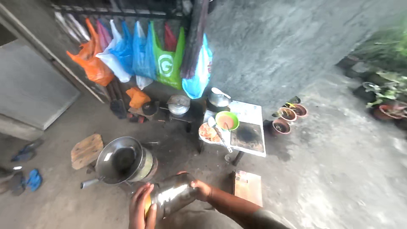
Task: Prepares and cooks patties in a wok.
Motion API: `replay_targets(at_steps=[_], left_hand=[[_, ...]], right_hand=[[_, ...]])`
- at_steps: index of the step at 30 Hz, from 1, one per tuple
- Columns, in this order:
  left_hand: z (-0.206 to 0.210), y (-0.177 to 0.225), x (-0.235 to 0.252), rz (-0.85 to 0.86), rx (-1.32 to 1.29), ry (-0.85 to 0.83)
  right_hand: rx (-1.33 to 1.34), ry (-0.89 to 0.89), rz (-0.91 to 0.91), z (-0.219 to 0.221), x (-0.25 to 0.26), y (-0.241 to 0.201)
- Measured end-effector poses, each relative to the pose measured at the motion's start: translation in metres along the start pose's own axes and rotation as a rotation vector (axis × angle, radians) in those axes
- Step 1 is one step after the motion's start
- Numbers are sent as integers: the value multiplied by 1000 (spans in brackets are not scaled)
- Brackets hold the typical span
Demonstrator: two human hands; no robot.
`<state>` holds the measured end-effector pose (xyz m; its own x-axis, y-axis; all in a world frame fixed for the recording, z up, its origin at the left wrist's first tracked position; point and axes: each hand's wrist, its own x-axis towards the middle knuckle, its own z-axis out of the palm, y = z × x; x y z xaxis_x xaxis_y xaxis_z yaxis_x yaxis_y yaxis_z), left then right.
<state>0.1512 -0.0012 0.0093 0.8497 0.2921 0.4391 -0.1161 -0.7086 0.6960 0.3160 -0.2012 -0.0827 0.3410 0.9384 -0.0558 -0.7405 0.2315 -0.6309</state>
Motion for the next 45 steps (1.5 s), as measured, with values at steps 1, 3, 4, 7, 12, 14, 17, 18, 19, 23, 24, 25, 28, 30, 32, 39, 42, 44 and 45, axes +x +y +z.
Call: replay_targets(at_steps=[1,3,4,7,12,14,17,18,19,23,24,25,28,30,32,39,42,44,45], left_hand=[[10,11,5,-5,33,8],[29,34,14,-148,20,-33],[40,43,20,-258,-31,-72],[75,69,32,-354,-96,-119],[119,110,39,345,62,-228],[137,119,52,609,56,-267],[165,126,70,736,2,-201],[176,125,76,708,-21,-165],[190,121,79,653,-62,-125],[242,132,73,53,-338,-18],[247,148,73,-98,-399,-54],[248,163,72,-185,-460,-122],[252,192,66,-233,-613,-382],[256,203,64,-257,-637,-469],[261,206,65,-257,-634,-436],[251,171,78,487,-440,-349],[232,155,96,726,-345,-331],[220,139,110,814,-272,-281],[215,132,115,813,-261,-274]], right_hand=[[-15,42,-19,-2,-12,-5],[-75,115,-71,-11,-36,-13],[-104,136,-92,-20,-47,-17],[-121,200,-126,-39,-81,-32],[101,224,-130,-48,-149,-60],[153,161,-135,-52,-176,-64],[273,34,-232,-61,-209,-63],[299,10,-274,-62,-220,-65],[325,7,-310,-62,-230,-67],[364,212,-455,-75,-267,-74],[351,262,-501,-84,-276,-73],[345,332,-538,-91,-283,-72],[332,550,-583,-100,-299,-67],[313,590,-579,-101,-302,-64],[273,594,-574,-99,-299,-59],[266,240,-562,-77,-274,-57],[265,150,-562,-66,-256,-53],[277,144,-570,-60,-240,-52],[284,160,-573,-55,-232,-52]])
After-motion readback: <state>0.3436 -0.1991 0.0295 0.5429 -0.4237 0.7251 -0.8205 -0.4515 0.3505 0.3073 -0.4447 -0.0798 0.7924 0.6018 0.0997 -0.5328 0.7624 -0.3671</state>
